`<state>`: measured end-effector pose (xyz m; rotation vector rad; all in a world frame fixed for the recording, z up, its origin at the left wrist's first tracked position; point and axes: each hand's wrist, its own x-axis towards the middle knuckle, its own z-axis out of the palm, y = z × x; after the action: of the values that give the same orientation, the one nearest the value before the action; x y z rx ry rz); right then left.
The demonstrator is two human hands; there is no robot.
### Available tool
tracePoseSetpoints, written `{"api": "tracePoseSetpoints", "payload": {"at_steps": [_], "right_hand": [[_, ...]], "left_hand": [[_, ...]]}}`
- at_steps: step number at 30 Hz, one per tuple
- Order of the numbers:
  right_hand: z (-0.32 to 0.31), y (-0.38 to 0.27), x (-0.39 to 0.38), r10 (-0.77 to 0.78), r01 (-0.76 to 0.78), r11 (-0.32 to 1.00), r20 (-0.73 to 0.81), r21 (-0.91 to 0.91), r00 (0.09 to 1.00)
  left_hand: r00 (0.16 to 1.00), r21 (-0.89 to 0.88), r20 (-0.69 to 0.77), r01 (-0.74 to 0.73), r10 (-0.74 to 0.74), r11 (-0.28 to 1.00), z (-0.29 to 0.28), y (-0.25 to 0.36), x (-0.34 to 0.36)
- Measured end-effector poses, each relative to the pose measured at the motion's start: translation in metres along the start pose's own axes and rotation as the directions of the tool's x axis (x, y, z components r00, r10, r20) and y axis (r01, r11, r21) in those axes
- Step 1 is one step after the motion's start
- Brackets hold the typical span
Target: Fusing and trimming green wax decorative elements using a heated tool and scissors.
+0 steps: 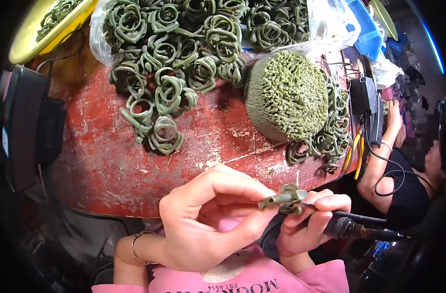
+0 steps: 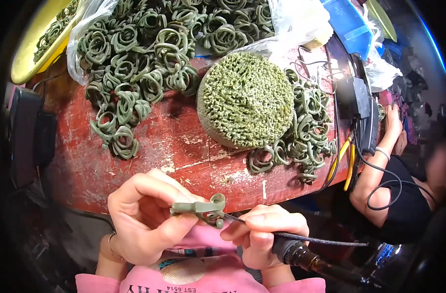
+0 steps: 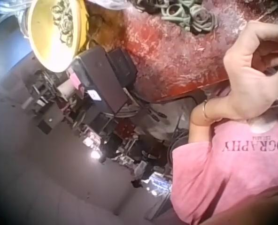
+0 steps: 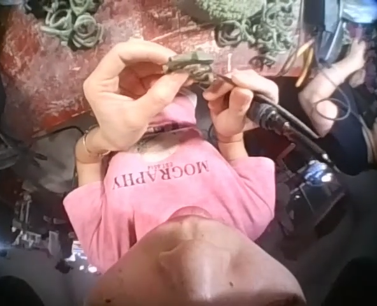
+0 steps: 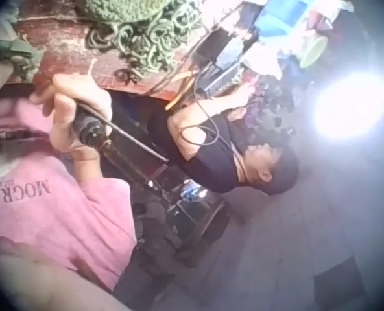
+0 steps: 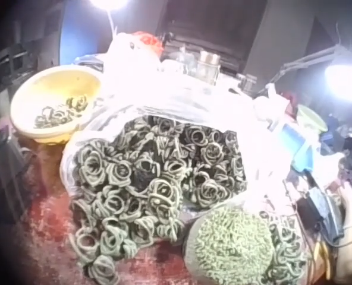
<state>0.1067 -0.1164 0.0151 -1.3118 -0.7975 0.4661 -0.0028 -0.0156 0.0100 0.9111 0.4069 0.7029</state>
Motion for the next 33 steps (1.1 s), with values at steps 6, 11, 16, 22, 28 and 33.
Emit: {"api": "tracePoseSetpoints", "payload": {"at_steps": [6, 11, 16, 22, 28, 33], "right_hand": [[-0.004, -0.002, -0.006, -0.06, 0.06, 0.977, 0.008, -0.205, 0.998], [-0.003, -0.001, -0.007, -0.051, 0.05, 0.993, -0.009, -0.106, 0.999], [0.013, -0.007, -0.006, -0.022, 0.01, 0.996, -0.132, -0.091, 0.991], [0.013, -0.01, -0.006, -0.003, -0.021, 0.981, -0.126, -0.193, 0.992], [0.013, -0.009, -0.005, -0.076, 0.045, 0.969, -0.119, -0.242, 0.99], [0.01, -0.009, -0.007, -0.087, 0.057, 0.931, -0.066, -0.36, 0.994]], "left_hand": [[0.996, -0.117, 0.013, 0.09, -0.089, 0.989, 0.002, 0.003, -0.004], [0.997, -0.145, 0.005, 0.076, -0.076, 0.987, 0.005, 0.001, -0.004], [0.998, -0.203, 0.002, 0.068, -0.069, 0.977, 0.006, 0.001, -0.004], [1.0, 0.008, -0.012, 0.012, -0.012, 1.0, 0.009, 0.004, 0.002], [1.0, 0.03, 0.002, -0.014, 0.014, 0.999, 0.006, 0.004, 0.004], [1.0, 0.027, -0.004, 0.009, -0.009, 1.0, 0.006, 0.006, 0.005]]}}
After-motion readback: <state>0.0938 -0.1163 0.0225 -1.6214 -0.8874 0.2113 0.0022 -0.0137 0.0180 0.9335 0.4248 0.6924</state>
